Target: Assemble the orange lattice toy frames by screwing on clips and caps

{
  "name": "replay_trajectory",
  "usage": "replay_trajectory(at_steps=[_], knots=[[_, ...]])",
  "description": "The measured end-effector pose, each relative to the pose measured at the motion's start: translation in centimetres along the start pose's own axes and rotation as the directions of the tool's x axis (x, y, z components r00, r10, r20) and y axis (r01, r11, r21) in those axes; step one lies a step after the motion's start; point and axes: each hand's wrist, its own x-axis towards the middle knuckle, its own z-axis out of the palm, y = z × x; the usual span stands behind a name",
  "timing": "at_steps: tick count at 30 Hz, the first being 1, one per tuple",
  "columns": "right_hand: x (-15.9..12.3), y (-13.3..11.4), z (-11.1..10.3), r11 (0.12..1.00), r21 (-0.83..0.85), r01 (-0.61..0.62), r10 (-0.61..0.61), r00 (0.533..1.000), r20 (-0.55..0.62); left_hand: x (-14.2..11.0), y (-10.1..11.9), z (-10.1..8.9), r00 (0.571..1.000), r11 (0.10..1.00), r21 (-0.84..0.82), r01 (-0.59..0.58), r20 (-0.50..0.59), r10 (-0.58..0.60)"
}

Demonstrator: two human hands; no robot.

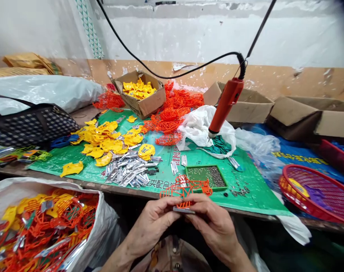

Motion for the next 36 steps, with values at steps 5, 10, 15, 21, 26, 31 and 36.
replay_trajectory(at_steps=[5, 10, 15, 21, 26, 31, 36], knots=[[-0.9, 0.5, -0.4, 0.971, -0.199, 0.134, -0.134, 0.991, 0.013, -0.1, -1.1, 0.1, 0.999, 0.988, -0.150, -0.025, -0.038, 0.019], [-1.2, 0.5, -0.3, 0.947, -0.286, 0.146, -0.170, 0.983, -0.062, 0.1, -1.2, 0.2, 0.975, 0.972, 0.146, -0.183, -0.100, 0.199], [-1.9, 0.3, 0.2, 0.912, -0.372, 0.173, -0.226, 0.968, -0.105, 0.0, -1.9, 0.2, 0.925, 0.880, 0.326, -0.347, -0.038, 0.378], [-2.7, 0.2, 0.3, 0.875, -0.448, 0.183, -0.266, 0.956, -0.128, -0.2, -2.4, 0.3, 0.862, 0.760, 0.452, -0.467, 0.040, 0.505], [-2.6, 0.2, 0.2, 0.883, -0.440, 0.167, -0.239, 0.964, -0.113, -0.5, -2.3, 0.2, 0.842, 0.680, 0.552, -0.482, 0.078, 0.534], [-2.4, 0.1, 0.1, 0.876, -0.452, 0.169, -0.246, 0.962, -0.117, -0.4, -2.4, 0.3, 0.820, 0.626, 0.605, -0.492, 0.082, 0.566], [-1.9, -0.2, -0.1, 0.865, -0.461, 0.198, -0.277, 0.955, -0.110, -0.3, -2.5, 0.4, 0.815, 0.607, 0.623, -0.493, 0.087, 0.573]])
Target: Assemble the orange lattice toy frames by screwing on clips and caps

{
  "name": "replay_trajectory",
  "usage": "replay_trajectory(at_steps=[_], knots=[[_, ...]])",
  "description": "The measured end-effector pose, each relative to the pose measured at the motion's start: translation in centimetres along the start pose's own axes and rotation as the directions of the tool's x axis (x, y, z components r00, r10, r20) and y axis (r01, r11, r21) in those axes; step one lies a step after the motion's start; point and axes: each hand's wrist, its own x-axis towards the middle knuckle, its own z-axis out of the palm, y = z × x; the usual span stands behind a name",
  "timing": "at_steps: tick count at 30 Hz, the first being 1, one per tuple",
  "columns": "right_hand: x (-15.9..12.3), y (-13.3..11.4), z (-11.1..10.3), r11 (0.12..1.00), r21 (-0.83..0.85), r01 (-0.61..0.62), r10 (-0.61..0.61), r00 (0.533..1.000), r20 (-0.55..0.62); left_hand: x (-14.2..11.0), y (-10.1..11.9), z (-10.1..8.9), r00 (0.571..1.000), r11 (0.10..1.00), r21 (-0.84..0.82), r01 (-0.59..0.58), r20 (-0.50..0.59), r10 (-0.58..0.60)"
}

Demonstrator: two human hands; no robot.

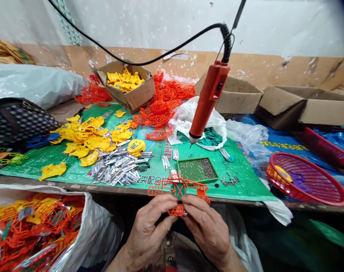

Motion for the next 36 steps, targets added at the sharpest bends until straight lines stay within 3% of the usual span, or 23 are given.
replay_trajectory(at_steps=[20, 26, 36], knots=[[0.2, 0.4, 0.1, 0.998, 0.040, -0.038, 0.036, 0.997, 0.068, 0.2, 0.0, 0.0, 0.995, 0.997, 0.011, -0.075, 0.061, 0.074], [-1.4, 0.9, 0.8, 0.998, -0.044, -0.048, 0.048, 0.999, 0.001, -0.7, 0.1, 0.5, 0.998, 0.990, 0.140, -0.026, -0.057, 0.034], [-3.9, 0.5, 1.9, 0.992, -0.122, -0.045, 0.041, 0.999, -0.029, -1.1, 0.2, 0.6, 0.986, 0.981, 0.194, -0.015, -0.158, 0.046]])
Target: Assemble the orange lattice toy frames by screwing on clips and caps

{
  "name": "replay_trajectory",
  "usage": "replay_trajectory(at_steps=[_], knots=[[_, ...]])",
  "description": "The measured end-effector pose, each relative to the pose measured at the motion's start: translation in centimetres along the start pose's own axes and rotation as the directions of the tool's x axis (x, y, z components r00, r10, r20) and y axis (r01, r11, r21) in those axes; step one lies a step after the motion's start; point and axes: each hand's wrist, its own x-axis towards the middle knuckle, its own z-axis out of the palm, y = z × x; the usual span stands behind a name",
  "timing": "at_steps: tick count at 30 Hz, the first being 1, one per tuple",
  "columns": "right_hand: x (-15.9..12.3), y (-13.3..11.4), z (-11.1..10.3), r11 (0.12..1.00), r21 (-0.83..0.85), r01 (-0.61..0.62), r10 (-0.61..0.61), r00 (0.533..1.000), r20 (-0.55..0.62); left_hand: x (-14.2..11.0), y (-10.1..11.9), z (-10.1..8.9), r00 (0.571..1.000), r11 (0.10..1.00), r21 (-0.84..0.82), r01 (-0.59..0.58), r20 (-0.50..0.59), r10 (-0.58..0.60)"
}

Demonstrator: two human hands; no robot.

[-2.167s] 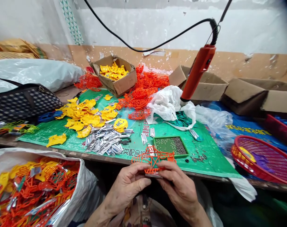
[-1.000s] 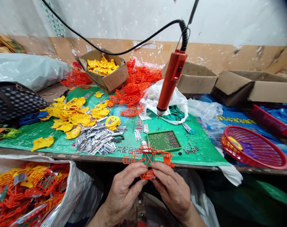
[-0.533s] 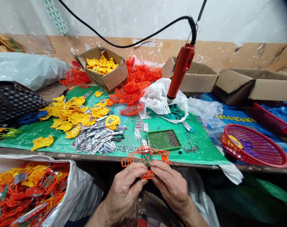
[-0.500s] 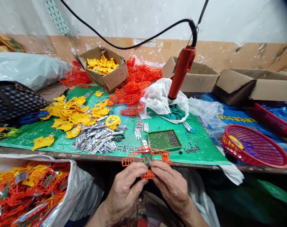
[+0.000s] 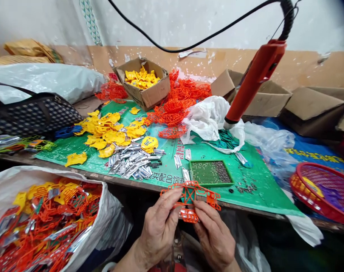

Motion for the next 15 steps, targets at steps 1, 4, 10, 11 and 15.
replay_trajectory(at_steps=[1, 4, 10, 11, 15], knots=[[-0.08, -0.09, 0.05, 1.000, -0.002, 0.006, -0.006, 1.000, 0.003, -0.02, -0.01, 0.01, 1.000, 1.000, 0.000, 0.013, -0.010, -0.013], [-0.24, -0.27, 0.19, 1.000, -0.006, 0.014, -0.014, 1.000, 0.009, -0.02, 0.06, 0.01, 0.998, 0.999, -0.008, 0.051, -0.028, -0.052], [-0.35, -0.31, 0.14, 0.999, 0.002, -0.051, 0.051, 0.999, 0.019, 0.25, 0.41, -0.10, 0.999, 0.996, -0.086, 0.032, -0.006, -0.032], [-0.33, -0.29, 0.10, 0.998, 0.004, -0.057, 0.057, 0.998, 0.021, 0.30, 0.45, -0.14, 1.000, 0.995, -0.101, 0.025, 0.002, -0.025], [-0.19, -0.21, 0.00, 0.999, 0.005, -0.049, 0.049, 0.998, 0.027, 0.30, 0.46, -0.34, 1.000, 0.991, -0.131, 0.003, 0.027, 0.001]])
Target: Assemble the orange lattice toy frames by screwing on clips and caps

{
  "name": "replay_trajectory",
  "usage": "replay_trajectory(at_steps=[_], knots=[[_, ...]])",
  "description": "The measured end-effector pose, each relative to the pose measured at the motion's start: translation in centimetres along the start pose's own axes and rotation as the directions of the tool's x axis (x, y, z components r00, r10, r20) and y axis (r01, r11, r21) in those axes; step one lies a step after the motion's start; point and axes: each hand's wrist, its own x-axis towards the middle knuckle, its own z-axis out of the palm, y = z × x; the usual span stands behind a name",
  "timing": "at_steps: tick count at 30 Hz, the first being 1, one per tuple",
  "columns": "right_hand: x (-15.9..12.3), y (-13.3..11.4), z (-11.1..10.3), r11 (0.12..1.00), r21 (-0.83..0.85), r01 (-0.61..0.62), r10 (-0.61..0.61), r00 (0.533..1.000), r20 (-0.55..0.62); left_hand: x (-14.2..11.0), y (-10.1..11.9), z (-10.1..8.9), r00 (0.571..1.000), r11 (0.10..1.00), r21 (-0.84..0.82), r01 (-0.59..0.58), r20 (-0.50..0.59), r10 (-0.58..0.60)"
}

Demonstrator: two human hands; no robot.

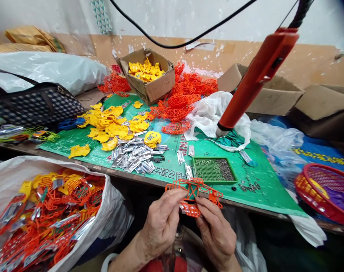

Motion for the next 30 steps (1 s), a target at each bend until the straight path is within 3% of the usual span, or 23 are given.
replay_trajectory(at_steps=[9, 14, 20, 23, 27, 30], knots=[[-0.4, 0.4, 0.0, 0.999, -0.036, -0.005, 0.004, 1.000, -0.023, -0.6, 0.1, 0.2, 0.996, 1.000, 0.022, -0.010, 0.090, 0.008], [-0.3, 0.5, 0.0, 0.996, -0.083, 0.034, -0.036, 0.999, -0.019, -0.5, -0.1, 0.5, 0.998, 0.999, 0.052, -0.016, 0.055, 0.013], [0.3, 0.3, -0.2, 0.982, -0.163, 0.092, -0.096, 0.995, -0.018, -0.3, -0.5, 0.4, 0.994, 0.986, 0.141, -0.091, 0.069, 0.082], [0.5, 0.2, -0.2, 0.978, -0.180, 0.109, -0.113, 0.993, -0.014, -0.4, -0.5, 0.4, 0.994, 0.981, 0.176, -0.075, 0.086, 0.060], [0.6, -0.1, -0.3, 0.979, -0.176, 0.102, -0.102, 0.995, 0.010, -0.3, -0.1, 0.0, 0.974, 0.962, 0.270, -0.042, 0.226, -0.021], [1.0, -0.5, -0.6, 0.996, -0.065, 0.065, -0.060, 0.995, 0.086, -0.4, 0.7, -0.6, 0.919, 0.913, 0.404, -0.062, 0.379, -0.105]])
